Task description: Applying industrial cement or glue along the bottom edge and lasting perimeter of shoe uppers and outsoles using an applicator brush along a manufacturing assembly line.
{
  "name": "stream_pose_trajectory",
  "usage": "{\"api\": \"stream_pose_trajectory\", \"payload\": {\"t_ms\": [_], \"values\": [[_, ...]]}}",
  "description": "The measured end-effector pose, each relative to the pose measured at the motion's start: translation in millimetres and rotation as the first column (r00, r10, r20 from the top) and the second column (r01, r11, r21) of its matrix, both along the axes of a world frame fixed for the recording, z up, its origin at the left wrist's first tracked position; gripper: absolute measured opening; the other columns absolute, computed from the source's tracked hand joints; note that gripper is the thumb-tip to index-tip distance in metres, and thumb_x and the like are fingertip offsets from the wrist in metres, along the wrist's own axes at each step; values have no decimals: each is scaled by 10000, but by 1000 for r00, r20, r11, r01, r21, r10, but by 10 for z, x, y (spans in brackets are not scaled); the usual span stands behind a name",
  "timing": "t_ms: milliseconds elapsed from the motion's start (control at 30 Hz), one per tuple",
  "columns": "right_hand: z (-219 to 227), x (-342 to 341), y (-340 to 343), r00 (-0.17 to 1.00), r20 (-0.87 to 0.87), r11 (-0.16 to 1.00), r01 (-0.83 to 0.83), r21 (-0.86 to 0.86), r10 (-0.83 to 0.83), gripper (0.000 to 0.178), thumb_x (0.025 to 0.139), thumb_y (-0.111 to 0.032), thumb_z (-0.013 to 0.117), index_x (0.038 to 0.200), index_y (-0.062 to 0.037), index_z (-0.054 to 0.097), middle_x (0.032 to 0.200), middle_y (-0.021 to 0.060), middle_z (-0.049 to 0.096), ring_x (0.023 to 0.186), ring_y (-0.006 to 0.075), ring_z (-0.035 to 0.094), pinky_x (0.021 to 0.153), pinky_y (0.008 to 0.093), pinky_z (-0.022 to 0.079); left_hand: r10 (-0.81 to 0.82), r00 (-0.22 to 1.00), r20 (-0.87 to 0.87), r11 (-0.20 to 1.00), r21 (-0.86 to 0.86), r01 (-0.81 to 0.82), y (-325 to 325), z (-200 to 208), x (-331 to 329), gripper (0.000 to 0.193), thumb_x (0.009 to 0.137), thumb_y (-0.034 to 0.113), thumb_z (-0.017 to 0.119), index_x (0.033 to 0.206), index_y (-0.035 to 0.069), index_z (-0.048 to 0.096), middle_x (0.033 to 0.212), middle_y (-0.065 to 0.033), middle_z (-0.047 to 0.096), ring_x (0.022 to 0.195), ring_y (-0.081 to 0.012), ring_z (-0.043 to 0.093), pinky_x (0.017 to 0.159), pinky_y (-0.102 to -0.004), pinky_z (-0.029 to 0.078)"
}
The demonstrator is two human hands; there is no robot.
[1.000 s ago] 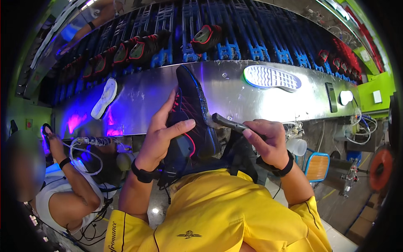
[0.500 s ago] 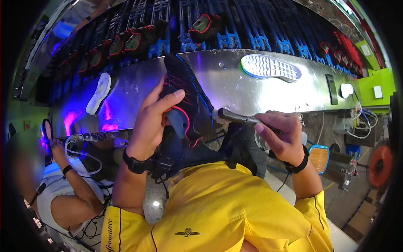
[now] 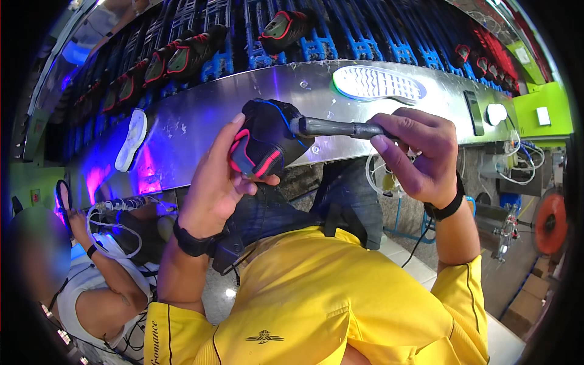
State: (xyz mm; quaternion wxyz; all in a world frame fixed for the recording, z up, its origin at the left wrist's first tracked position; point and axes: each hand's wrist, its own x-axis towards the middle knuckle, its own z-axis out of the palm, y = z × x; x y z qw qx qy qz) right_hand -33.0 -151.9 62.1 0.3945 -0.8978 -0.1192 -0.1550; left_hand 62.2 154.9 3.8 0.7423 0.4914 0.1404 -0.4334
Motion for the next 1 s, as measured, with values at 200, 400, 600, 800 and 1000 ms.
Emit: {"api": "stream_pose_trajectory", "payload": {"t_ms": [200,400,600,800,1000], "values": [[-68,70,-74,998,60,1000,-12,26,10,219,869,-99,814,1029,50,803,720,121,679,570,222,613,534,333,473,0,990,-142,994,-106,-15,46,-218,-119,516,1131,533,484,1433,133,608,1079,-180,768,690,-298,757,462,-241,520],[-252,58,-130,997,78,993,-27,114,19,244,879,-125,819,1049,50,813,749,132,705,580,206,617,545,330,471,-75,903,-424,957,-286,-55,9,-205,-242,490,1140,462,489,1436,83,577,1034,-205,711,667,-259,716,448,-234,509],[-458,-69,-145,996,82,982,-42,182,28,270,927,-131,805,1098,78,803,797,151,727,629,177,638,580,312,473,-93,887,-452,949,-311,-59,-67,-192,-432,460,1133,444,514,1408,85,594,1019,-198,686,667,-230,707,431,-222,488],[-725,-209,-116,1000,20,961,2,276,-8,244,941,-137,801,1081,62,803,758,111,672,623,163,589,576,320,422,-77,872,-483,939,-330,-100,-115,-151,-513,439,1136,401,497,1315,9,585,990,-165,569,622,-196,635,431,-227,471],[-897,-319,-77,997,-62,946,63,318,-46,220,940,-136,794,1067,43,806,767,122,683,635,197,604,595,329,430,-77,898,-434,911,-398,-113,-15,-251,-535,479,1117,442,514,1336,27,607,988,-178,626,714,-231,672,484,-251,488]]}}
